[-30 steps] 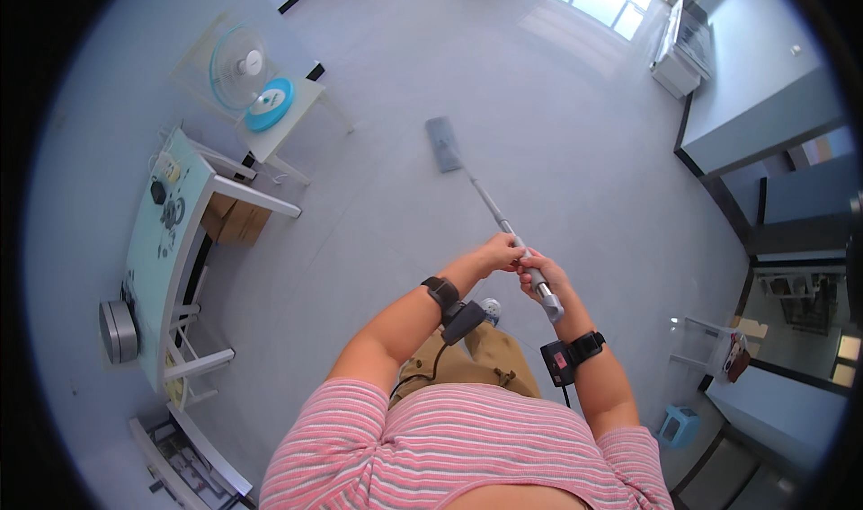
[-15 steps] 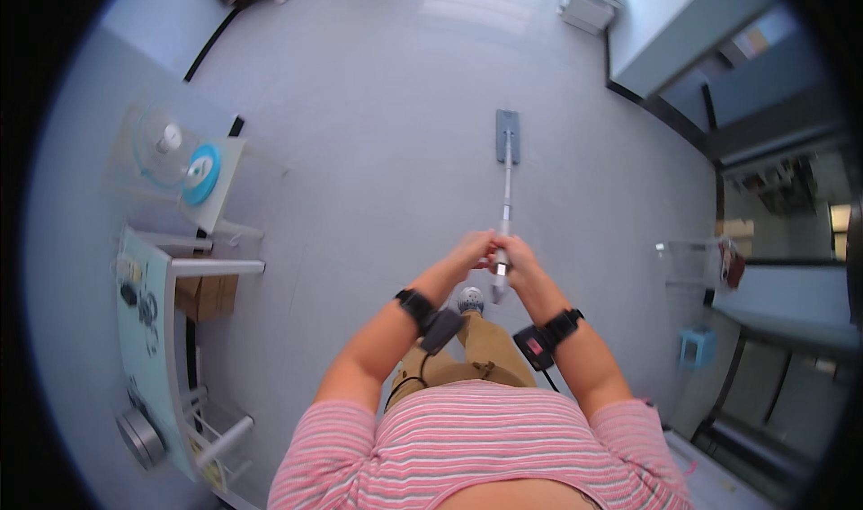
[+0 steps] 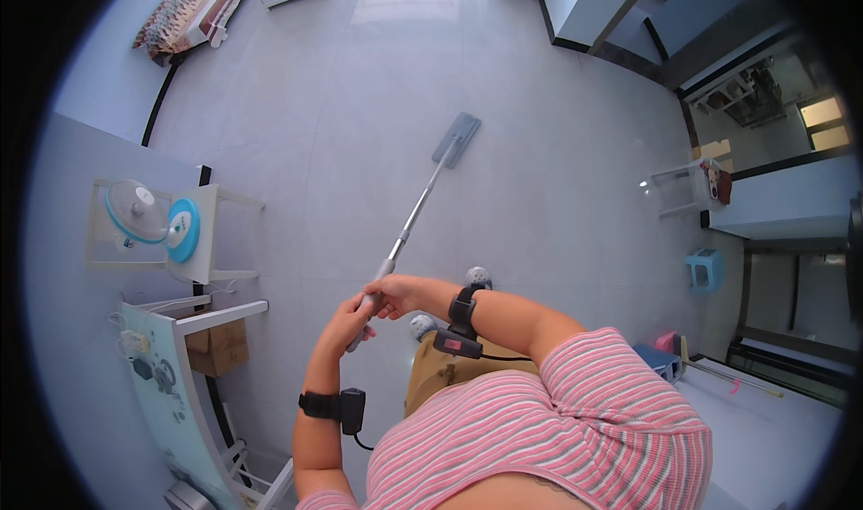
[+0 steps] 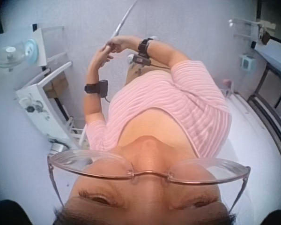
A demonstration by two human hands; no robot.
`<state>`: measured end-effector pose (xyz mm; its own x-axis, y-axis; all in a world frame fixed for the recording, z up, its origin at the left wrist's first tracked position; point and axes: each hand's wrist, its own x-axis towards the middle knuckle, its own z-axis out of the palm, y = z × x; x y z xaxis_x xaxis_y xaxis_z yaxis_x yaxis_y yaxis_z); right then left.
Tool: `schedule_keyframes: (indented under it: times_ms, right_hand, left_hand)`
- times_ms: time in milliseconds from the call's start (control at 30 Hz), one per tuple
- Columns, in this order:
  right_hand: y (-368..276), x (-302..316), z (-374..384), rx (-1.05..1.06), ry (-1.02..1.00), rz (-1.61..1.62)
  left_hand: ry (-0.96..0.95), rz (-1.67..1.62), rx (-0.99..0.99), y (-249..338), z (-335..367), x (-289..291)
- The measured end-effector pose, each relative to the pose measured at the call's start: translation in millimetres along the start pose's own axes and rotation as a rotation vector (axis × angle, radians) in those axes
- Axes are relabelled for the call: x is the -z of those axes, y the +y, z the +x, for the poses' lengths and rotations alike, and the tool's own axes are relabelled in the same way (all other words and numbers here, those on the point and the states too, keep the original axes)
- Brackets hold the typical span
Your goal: The person is mopping the tiled floor of an apartment using a flat mop, covering the hallway, kitchen area, and rooms.
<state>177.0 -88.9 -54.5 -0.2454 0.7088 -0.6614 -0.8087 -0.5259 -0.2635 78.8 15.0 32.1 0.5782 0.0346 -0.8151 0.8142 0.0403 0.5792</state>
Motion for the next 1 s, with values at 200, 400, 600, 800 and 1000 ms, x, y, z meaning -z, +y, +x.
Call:
schedule_keyframes:
  times_ms: [200,400,600,800,1000]
  right_hand:
    - [7.2,-11.1,45.6,0.182,0.371,0.345]
    - [8.9,57.8,58.4,0.506,0.473,0.659]
    - [4.1,61.2,32.8,0.416,0.655,0.436]
    - [-3.9,99.1,12.2,0.496,0.627,0.428]
    - [6.2,119.2,-32.3,0.526,0.653,0.558]
  left_hand:
    - [0.269,0.342,-0.022,-41.4,-14.0,9.5]
    - [0.257,0.727,-0.165,-18.2,-15.3,-26.8]
    - [0.211,0.784,-0.261,-17.1,-12.8,-37.4]
    - [-0.022,0.618,-0.015,43.8,-15.2,-60.8]
    - [-0.093,0.677,-0.069,52.9,5.9,-88.5]
